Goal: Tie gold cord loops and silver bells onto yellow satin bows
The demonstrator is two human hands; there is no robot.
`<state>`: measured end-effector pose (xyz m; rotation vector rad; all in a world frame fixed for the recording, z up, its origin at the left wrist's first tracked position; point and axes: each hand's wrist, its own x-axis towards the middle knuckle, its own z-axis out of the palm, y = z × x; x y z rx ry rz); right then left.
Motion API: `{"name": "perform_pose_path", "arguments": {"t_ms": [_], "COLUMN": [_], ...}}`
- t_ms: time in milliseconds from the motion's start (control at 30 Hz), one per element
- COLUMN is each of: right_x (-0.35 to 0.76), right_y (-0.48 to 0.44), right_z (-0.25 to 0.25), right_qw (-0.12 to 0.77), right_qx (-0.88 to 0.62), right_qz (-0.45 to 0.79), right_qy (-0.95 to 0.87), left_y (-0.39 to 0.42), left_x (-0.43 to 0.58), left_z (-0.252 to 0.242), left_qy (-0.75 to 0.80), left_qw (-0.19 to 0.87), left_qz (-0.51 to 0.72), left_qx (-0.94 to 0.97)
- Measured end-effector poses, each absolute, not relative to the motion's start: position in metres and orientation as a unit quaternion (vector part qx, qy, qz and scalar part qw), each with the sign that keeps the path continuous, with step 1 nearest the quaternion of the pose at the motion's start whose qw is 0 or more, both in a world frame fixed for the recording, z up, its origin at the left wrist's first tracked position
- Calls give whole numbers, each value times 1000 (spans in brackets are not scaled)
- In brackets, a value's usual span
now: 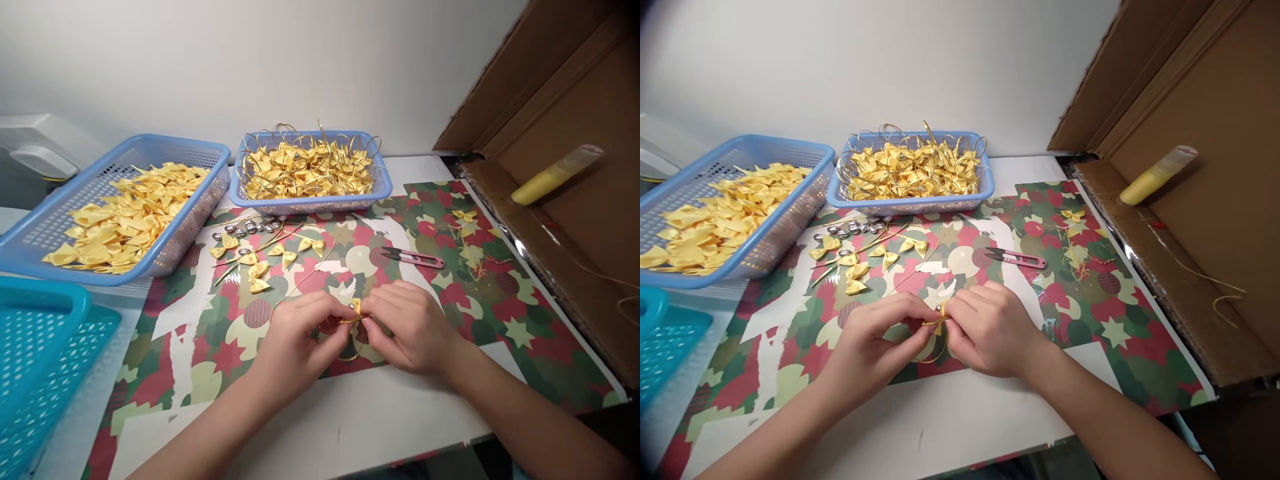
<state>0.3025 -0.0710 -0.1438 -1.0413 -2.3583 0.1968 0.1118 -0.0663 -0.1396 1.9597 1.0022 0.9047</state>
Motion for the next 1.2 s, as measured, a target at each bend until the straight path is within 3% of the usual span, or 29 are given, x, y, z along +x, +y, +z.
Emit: {"name": "perform_pose_path", "arguments": {"t_ms": [267,433,633,900,1200], "right_x": [303,302,305,309,302], "right_y": [-70,-71,-69,-67,-69], "right_z": [-147,-146,-149,-147,-151], "right_qw": [276,336,333,314,333], "right_qx": [-385,-381,-356,-335,-366], "right_qz": [159,355,541,443,299], "right_qy": [-866,-785,-685,-770,-816], "left_y": [-66,-66,-63,-62,-64], "left_x": [111,109,105,104,105], "left_z": [-136,-136,-133,-135,-137], "left_qy": [417,435,412,409,429], "left_qw": [437,545,672,691,613], "left_qz": [320,283,265,263,236], "left_qx": [730,658,556,535,620]}}
